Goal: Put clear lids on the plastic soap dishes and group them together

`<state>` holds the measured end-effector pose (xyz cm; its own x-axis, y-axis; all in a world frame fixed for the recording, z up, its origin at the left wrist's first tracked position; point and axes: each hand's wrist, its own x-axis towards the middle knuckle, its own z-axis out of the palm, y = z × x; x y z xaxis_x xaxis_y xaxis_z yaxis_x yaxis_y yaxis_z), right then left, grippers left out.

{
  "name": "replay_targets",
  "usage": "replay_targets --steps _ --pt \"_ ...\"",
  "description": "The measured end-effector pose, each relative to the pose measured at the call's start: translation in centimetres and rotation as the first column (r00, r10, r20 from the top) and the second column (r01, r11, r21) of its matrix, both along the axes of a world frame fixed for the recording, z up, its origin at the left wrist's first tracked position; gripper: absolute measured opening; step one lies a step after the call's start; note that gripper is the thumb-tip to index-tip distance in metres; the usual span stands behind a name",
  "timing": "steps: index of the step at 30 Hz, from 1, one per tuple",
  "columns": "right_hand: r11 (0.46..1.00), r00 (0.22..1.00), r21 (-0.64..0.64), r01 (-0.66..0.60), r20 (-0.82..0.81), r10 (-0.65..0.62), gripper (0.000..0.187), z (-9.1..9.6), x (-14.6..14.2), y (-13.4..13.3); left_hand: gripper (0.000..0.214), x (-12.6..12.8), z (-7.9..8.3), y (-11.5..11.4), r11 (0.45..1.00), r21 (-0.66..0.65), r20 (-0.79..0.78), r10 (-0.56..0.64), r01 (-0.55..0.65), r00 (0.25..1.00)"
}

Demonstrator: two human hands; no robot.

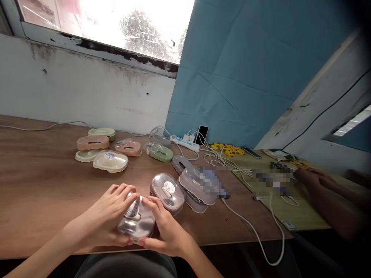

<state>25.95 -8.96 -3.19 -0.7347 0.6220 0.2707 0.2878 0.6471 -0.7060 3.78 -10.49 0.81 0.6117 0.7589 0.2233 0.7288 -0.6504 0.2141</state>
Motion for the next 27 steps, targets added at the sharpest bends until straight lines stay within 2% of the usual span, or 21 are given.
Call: replay_targets --steps 3,6,9,14,19,21,22,23,25,27 --pt "0.999 1.0 0.04 -0.009 0.001 0.009 0.09 0.0 -0.2 0.0 0.079 0.7 0.5 0.8 0.987 -0.113 0.006 -0.114 0.114 0.993" --pt "0.998 1.0 0.07 0.004 -0.009 -0.004 0.096 -0.4 -0.4 0.0 0.091 1.0 0.3 1.1 0.976 -0.191 -0.006 -0.111 0.108 0.994" --pt "0.997 1.0 0.069 0.021 -0.003 -0.021 0.102 -0.9 -0.5 0.0 0.098 1.0 0.1 1.1 0.975 -0.207 -0.028 -0.087 0.079 0.996" --pt "0.997 1.0 0.077 0.023 0.004 -0.023 0.101 -0.9 -0.3 0.1 0.101 1.1 0.0 1.1 0.98 -0.195 -0.064 -0.057 0.044 0.996" --pt "0.988 0.999 0.153 -0.013 0.049 0.005 0.1 -0.9 -0.3 0.2 0.097 1.0 -0.2 0.9 0.983 -0.178 -0.048 -0.063 0.054 0.997" --pt "0.968 0.997 0.252 0.021 0.063 -0.038 0.098 -1.2 -0.3 0.0 0.098 1.0 -0.2 0.9 0.98 -0.193 -0.053 -0.062 0.05 0.997" --pt "0.938 0.997 0.342 0.051 0.037 -0.067 0.094 -1.2 -0.3 -0.1 0.099 0.9 -0.2 0.8 0.978 -0.204 -0.053 -0.058 0.046 0.997" --pt "0.885 0.996 0.456 0.09 -0.016 -0.093 0.086 -1.1 -0.2 -0.2 0.101 0.9 -0.2 0.9 0.976 -0.216 -0.053 -0.054 0.041 0.997" --pt "0.702 0.978 0.682 0.204 -0.169 -0.121 0.064 -0.3 0.4 -0.6 0.104 0.9 0.0 0.9 0.97 -0.243 -0.064 -0.043 0.026 0.997" --pt "0.51 0.927 0.775 0.373 -0.327 -0.181 0.043 1.4 1.7 -0.9 0.104 0.9 0.4 1.0 0.963 -0.268 -0.1 -0.05 0.022 0.994"
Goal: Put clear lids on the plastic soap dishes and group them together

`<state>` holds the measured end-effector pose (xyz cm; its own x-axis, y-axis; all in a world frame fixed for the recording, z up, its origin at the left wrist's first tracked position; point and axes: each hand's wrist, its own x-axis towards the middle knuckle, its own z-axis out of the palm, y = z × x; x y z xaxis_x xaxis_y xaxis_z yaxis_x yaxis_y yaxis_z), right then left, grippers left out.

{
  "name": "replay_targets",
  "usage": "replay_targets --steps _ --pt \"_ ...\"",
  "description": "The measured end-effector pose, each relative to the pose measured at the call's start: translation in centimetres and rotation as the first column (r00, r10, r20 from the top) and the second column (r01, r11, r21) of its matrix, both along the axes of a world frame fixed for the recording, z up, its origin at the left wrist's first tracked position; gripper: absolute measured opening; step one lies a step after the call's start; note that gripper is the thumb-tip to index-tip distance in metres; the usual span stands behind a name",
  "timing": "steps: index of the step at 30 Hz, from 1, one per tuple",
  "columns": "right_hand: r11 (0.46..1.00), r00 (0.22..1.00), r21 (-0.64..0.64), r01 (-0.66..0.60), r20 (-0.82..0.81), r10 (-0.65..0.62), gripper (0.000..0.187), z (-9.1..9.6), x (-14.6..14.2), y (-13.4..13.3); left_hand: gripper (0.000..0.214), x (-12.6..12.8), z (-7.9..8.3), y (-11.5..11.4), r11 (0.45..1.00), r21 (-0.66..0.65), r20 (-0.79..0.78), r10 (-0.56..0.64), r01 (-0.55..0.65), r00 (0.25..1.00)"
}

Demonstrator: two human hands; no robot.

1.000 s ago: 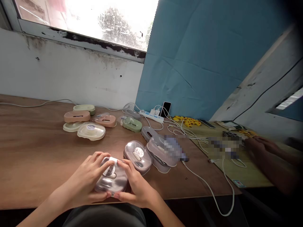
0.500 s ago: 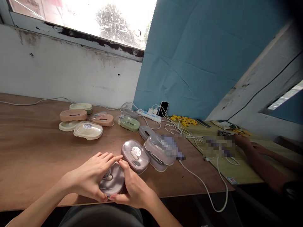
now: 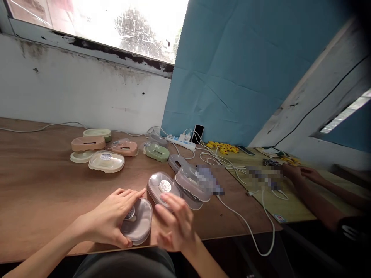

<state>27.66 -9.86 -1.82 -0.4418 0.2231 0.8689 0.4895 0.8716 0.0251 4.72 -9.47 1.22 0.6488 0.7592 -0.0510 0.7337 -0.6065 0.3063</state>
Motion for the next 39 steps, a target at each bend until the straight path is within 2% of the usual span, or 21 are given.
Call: replay_targets --steps 1,4,6,8,11,13,16,18,20,23,25,28,30,32,35,37,39 --pt "0.996 0.994 0.035 0.087 -0.071 -0.084 0.036 1.0 0.9 -0.1 0.103 0.1 0.3 0.1 1.0 -0.011 -0.025 -0.014 0.014 1.0" --pt "0.931 0.898 -0.082 0.356 -0.246 -0.365 0.029 3.5 4.0 0.0 0.097 0.4 1.1 0.3 0.998 -0.026 -0.11 -0.059 0.056 0.992" --pt "0.876 0.827 -0.153 0.457 -0.29 -0.482 0.027 4.1 6.0 0.4 0.092 0.6 1.6 0.6 0.996 -0.021 -0.174 -0.087 0.084 0.981" --pt "0.84 0.784 -0.192 0.508 -0.299 -0.543 0.029 3.9 7.5 0.8 0.085 0.8 2.2 1.2 0.989 -0.025 -0.227 -0.15 0.148 0.962" --pt "0.804 0.756 -0.264 0.533 -0.277 -0.593 0.037 3.0 9.1 1.7 0.081 0.9 3.9 2.4 0.97 -0.01 -0.231 -0.237 0.242 0.944" --pt "0.782 0.748 -0.359 0.509 -0.265 -0.609 0.045 2.3 9.7 2.3 0.085 1.4 5.4 3.5 0.96 0.082 -0.173 -0.253 0.269 0.952" --pt "0.723 0.747 -0.579 0.376 -0.272 -0.606 0.058 1.2 10.2 3.2 0.087 3.1 7.2 5.8 0.906 0.267 -0.076 -0.319 0.328 0.945" --pt "0.679 0.758 -0.69 0.252 -0.296 -0.582 0.065 0.3 10.3 3.7 0.087 4.9 7.6 7.5 0.862 0.314 -0.078 -0.395 0.399 0.915" --pt "0.661 0.774 -0.735 0.15 -0.329 -0.541 0.068 -0.4 10.2 4.0 0.087 6.5 7.1 9.1 0.834 0.286 -0.12 -0.457 0.471 0.881" --pt "0.65 0.802 -0.758 0.059 -0.352 -0.483 0.069 -1.2 10.3 4.1 0.09 7.9 5.7 10.8 0.829 0.189 -0.182 -0.497 0.526 0.849" --pt "0.638 0.832 -0.77 0.032 -0.332 -0.443 0.068 -1.6 10.5 4.1 0.094 8.0 5.0 11.1 0.85 0.155 -0.2 -0.472 0.503 0.859" --pt "0.639 0.884 -0.767 0.062 -0.255 -0.392 0.063 -1.9 10.7 4.0 0.101 7.1 4.4 10.6 0.886 0.158 -0.174 -0.409 0.435 0.896" --pt "0.66 0.897 -0.743 0.109 -0.213 -0.387 0.065 -2.2 10.6 4.1 0.108 6.1 4.0 10.0 0.907 0.159 -0.089 -0.38 0.39 0.921" --pt "0.678 0.894 -0.72 0.148 -0.196 -0.403 0.07 -2.4 10.5 4.2 0.114 4.8 3.4 9.8 0.935 0.157 0.087 -0.332 0.317 0.939" --pt "0.652 0.891 -0.745 0.14 -0.192 -0.412 0.074 -2.6 10.4 4.3 0.115 2.4 2.0 10.1 0.976 -0.012 0.436 -0.192 0.219 0.879" --pt "0.604 0.896 -0.791 0.096 -0.196 -0.399 0.075 -2.7 10.4 4.3 0.113 1.0 0.7 10.6 0.953 -0.175 0.549 -0.114 0.247 0.828" --pt "0.582 0.896 -0.811 0.062 -0.211 -0.39 0.074 -2.8 10.5 4.3 0.113 0.4 -0.7 11.0 0.908 -0.28 0.589 -0.093 0.311 0.803"
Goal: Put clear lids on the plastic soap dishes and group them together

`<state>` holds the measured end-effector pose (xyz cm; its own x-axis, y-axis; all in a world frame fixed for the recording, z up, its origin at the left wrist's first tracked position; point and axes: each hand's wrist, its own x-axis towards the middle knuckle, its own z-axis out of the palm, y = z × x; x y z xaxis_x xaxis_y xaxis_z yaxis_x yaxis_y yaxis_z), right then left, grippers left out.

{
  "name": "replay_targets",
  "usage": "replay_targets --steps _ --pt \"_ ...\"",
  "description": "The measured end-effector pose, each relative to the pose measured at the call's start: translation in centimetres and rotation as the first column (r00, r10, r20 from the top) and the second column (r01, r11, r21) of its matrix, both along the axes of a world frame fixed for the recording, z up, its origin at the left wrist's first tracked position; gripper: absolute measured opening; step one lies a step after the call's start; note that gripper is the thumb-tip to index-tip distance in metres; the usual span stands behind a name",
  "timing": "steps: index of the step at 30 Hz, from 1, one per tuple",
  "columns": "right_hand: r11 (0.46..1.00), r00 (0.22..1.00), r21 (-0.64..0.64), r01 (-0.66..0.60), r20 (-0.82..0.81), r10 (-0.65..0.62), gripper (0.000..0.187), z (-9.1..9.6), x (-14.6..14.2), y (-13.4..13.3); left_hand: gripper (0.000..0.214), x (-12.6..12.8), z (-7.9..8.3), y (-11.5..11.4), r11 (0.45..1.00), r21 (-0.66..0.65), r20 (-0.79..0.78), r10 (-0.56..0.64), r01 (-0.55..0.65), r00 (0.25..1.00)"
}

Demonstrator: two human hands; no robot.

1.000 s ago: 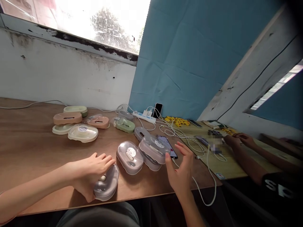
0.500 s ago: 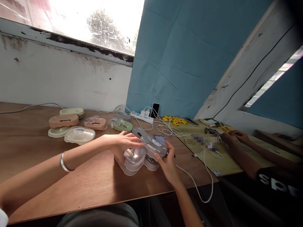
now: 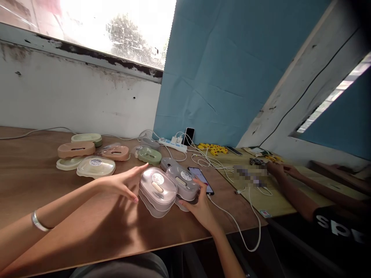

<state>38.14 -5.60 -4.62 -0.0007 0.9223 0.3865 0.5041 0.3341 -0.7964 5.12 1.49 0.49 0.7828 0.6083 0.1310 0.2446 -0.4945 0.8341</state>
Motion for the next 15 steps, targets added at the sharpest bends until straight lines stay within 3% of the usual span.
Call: replay_targets --steps 7,10,15 --pt "0.997 0.999 0.069 0.041 -0.005 -0.041 0.075 -0.6 -0.5 -0.4 0.135 2.8 -4.2 1.0 0.98 -0.171 0.214 -0.069 0.107 0.974" --pt "0.996 0.998 0.063 0.059 0.029 -0.061 0.081 -1.0 -0.5 -0.3 0.143 3.7 -4.8 2.4 0.963 -0.218 0.252 -0.103 0.16 0.962" --pt "0.995 0.994 0.043 0.087 0.063 -0.09 0.086 -1.4 -0.3 0.0 0.13 3.5 -5.1 4.6 0.937 -0.244 0.272 -0.181 0.25 0.945"
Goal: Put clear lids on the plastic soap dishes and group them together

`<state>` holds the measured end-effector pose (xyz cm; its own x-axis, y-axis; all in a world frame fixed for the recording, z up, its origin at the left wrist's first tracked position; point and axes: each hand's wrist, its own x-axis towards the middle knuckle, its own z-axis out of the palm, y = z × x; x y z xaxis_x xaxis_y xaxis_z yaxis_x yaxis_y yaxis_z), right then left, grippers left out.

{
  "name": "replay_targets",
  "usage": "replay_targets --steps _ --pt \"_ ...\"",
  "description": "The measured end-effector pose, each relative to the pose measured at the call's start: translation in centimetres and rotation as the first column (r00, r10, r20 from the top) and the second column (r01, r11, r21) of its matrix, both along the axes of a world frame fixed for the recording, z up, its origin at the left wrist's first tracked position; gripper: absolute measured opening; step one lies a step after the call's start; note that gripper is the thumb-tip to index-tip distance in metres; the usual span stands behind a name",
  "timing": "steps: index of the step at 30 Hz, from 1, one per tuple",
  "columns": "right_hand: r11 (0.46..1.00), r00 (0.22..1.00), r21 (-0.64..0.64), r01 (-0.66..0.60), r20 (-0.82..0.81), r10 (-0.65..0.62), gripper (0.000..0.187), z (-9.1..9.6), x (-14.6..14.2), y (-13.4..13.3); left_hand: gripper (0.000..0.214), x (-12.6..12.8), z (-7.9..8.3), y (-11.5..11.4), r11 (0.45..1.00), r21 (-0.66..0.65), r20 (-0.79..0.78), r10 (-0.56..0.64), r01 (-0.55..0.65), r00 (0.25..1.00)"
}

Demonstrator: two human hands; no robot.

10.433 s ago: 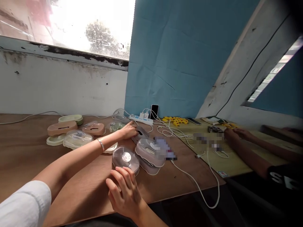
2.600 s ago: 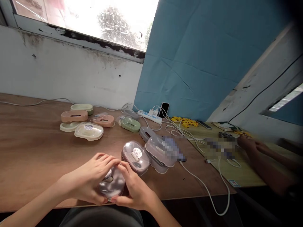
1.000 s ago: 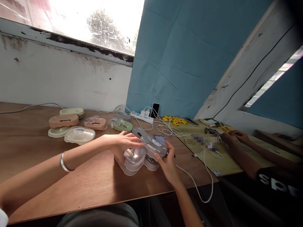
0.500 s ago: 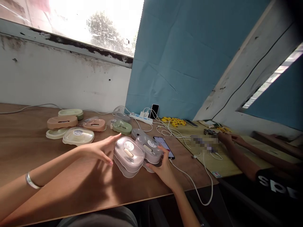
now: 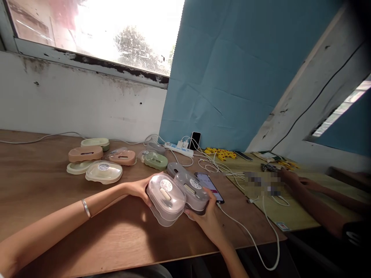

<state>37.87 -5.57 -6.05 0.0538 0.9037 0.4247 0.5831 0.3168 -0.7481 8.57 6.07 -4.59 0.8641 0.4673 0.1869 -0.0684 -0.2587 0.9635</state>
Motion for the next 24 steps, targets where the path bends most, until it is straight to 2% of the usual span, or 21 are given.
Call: replay_targets --steps 7,12,24 --pt "0.998 0.999 0.059 0.036 0.031 -0.038 0.081 0.3 -0.4 0.0 0.125 0.1 -0.1 0.1 0.999 -0.031 0.059 0.018 -0.016 0.998" --pt "0.995 0.997 0.081 0.051 0.055 -0.056 0.081 0.5 -0.5 0.0 0.107 0.5 0.4 -1.0 0.999 -0.037 0.077 0.034 -0.031 0.996" --pt "0.997 0.999 0.074 0.033 0.037 -0.036 0.082 0.2 -0.4 -0.1 0.097 -0.1 -0.4 -4.1 0.989 -0.034 0.151 0.146 -0.142 0.978"
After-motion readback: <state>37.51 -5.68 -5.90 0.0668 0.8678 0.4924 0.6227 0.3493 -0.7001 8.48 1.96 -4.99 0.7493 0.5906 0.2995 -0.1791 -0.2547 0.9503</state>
